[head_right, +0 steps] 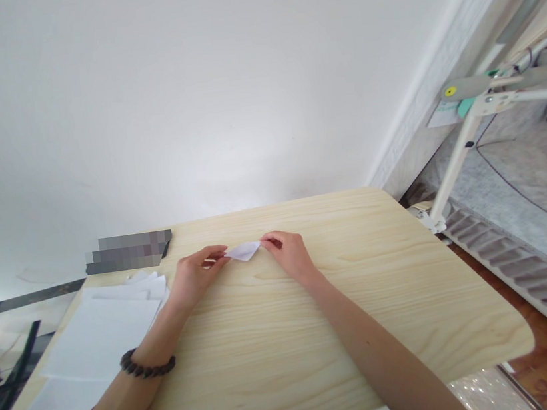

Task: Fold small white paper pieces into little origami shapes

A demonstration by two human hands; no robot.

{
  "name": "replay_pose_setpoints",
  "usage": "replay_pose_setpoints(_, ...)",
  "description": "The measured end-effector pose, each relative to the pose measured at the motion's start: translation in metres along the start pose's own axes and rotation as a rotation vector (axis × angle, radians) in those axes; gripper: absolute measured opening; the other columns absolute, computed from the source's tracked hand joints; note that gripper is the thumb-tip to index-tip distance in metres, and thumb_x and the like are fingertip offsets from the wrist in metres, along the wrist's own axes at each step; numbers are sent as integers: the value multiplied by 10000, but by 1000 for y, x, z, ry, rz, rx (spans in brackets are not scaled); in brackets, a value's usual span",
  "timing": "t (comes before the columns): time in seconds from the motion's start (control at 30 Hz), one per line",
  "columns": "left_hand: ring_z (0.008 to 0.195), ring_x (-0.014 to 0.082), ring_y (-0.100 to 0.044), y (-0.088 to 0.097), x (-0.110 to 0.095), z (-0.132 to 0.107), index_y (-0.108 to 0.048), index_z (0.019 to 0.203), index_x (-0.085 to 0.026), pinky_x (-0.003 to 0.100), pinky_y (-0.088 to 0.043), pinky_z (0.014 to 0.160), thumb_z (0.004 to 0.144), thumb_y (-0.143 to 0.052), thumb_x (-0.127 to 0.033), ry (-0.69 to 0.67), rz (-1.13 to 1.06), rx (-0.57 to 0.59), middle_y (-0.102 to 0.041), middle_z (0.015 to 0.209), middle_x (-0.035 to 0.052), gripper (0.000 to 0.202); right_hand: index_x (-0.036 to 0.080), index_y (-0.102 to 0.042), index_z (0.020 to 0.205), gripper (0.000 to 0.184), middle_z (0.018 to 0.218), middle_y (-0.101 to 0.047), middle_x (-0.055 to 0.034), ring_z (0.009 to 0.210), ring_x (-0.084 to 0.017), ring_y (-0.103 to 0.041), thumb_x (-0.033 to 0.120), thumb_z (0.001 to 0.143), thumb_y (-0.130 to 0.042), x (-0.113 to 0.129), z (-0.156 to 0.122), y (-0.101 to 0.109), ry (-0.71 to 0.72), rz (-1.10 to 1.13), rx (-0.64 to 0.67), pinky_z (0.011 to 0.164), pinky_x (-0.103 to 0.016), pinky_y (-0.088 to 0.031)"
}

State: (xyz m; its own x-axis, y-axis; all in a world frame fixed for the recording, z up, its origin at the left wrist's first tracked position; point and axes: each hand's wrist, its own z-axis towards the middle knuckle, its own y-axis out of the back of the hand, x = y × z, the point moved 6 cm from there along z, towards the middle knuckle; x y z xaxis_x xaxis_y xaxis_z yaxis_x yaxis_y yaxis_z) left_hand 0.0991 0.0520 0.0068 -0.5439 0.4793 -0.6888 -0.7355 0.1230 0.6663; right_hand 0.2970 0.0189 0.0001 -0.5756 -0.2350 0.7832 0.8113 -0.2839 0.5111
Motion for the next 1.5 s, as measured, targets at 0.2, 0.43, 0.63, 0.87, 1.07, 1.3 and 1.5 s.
replay_pose_setpoints(0.2,768,161,-589,-9,-5,5,-589,985,-208,300,-472,736,773,-510,-340,-63,122,61,-656,850,27,263,173,-662,851,253,735,-676,-34,673,-164,-607,346,750,-507,-44,14,61,-99,-129,-140,659,-293,-463)
replay_pose_setpoints(0.43,922,190,-518,-20,-24,5,-614,939,-202,356,-407,850,804,-477,-294,-242,203,91,-602,952,60,214,165,-675,840,269,719,-680,-51,682,-187,-608,348,705,-531,-109,15,154,-204,-377,-240,684,-313,-441)
replay_pose_setpoints(0.63,917,189,-500,-24,-25,5,-615,932,-217,363,-395,853,812,-464,-277,-259,224,89,-579,954,56,203,136,-672,859,308,661,-667,-64,642,-194,-610,363,698,-539,-132,12,198,-237,-438,-319,635,-309,-444)
replay_pose_setpoints(0.87,923,195,-491,-26,-24,5,-611,929,-219,364,-394,855,816,-445,-279,-248,231,103,-567,966,53,210,132,-658,906,302,715,-675,-71,634,-173,-627,332,701,-562,-146,6,205,-283,-349,-372,685,-305,-463)
replay_pose_setpoints(1.07,932,196,-491,-26,-25,5,-605,936,-217,364,-393,860,823,-433,-285,-254,251,110,-565,973,57,216,147,-607,985,370,903,-638,-84,624,-157,-606,333,665,-607,-147,-1,203,-252,-366,-458,709,-343,-474)
replay_pose_setpoints(1.3,973,207,-472,-27,-26,4,-584,992,-224,375,-366,883,838,-404,-295,-258,330,152,-544,1025,58,247,141,-610,946,290,919,-550,-88,603,-117,-537,311,715,-575,-87,-9,148,-62,-386,-434,641,-295,-487)
replay_pose_setpoints(1.5,1086,235,-422,-23,-24,-1,-528,1097,-252,400,-342,892,847,-368,-314,-220,432,255,-486,1174,61,304,177,-596,930,199,862,-547,-44,637,-107,-537,248,749,-551,-29,-4,63,72,-216,-137,629,-264,-478)
